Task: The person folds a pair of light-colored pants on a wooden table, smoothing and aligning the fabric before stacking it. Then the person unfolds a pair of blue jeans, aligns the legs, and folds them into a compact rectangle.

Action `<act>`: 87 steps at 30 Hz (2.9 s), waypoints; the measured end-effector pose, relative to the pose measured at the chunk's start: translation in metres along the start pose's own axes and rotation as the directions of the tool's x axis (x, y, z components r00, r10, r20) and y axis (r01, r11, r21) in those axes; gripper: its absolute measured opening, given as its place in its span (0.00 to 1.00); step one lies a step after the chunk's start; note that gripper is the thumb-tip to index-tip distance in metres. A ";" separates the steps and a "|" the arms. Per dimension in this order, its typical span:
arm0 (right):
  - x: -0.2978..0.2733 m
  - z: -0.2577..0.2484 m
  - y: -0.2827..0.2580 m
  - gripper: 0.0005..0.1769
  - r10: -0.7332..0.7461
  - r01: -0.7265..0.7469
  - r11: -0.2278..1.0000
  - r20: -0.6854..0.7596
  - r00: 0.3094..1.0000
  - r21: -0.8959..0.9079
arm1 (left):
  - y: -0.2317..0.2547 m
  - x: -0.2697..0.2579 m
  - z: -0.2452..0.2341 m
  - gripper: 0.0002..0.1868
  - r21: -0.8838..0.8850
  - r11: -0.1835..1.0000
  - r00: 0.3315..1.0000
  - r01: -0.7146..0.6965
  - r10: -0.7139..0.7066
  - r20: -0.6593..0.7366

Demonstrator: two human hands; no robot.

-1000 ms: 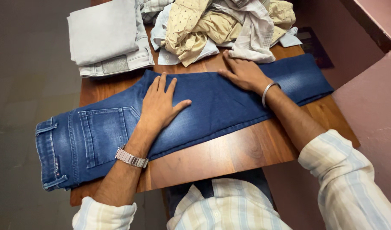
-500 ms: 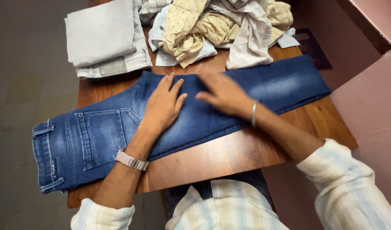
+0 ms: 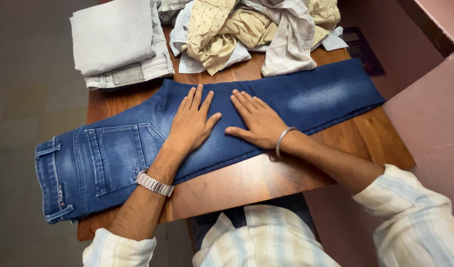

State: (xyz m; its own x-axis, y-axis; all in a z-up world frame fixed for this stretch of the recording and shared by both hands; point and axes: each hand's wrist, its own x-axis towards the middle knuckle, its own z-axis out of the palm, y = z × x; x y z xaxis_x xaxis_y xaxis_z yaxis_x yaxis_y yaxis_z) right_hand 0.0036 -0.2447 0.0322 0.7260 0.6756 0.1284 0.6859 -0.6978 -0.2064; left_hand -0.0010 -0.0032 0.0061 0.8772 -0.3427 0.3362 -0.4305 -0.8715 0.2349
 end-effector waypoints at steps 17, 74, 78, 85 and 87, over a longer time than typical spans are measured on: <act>-0.022 -0.010 0.033 0.55 0.187 -0.186 0.982 0.054 0.981 -0.019 | 0.001 -0.002 0.000 0.38 0.005 1.000 1.000 0.006 -0.006 0.012; -0.025 -0.052 0.083 0.49 0.332 -0.315 0.940 -0.148 0.932 0.127 | -0.082 -0.036 -0.069 0.11 -0.124 0.836 0.793 0.535 -0.547 -0.267; 0.042 -0.022 -0.013 0.45 -0.448 0.456 0.888 -0.114 0.887 0.055 | -0.085 -0.037 -0.065 0.10 -0.103 0.854 0.789 0.510 -0.513 -0.338; 0.131 0.024 -0.082 0.52 -0.495 0.490 0.866 0.036 0.868 0.105 | -0.087 -0.036 -0.058 0.11 -0.066 0.859 0.787 0.508 -0.493 -0.371; 0.134 0.032 -0.080 0.52 -0.438 0.432 0.897 0.065 0.897 0.094 | -0.086 -0.035 -0.060 0.11 -0.054 0.834 0.760 0.550 -0.526 -0.381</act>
State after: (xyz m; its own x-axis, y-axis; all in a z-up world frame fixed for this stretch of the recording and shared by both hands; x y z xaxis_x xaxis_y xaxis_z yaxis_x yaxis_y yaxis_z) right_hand 0.0450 -0.0908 0.0345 0.3470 0.9270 0.1423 0.9241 -0.3120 -0.2209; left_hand -0.0078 0.1049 0.0285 0.8124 0.3316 0.4796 0.1119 -0.8959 0.4300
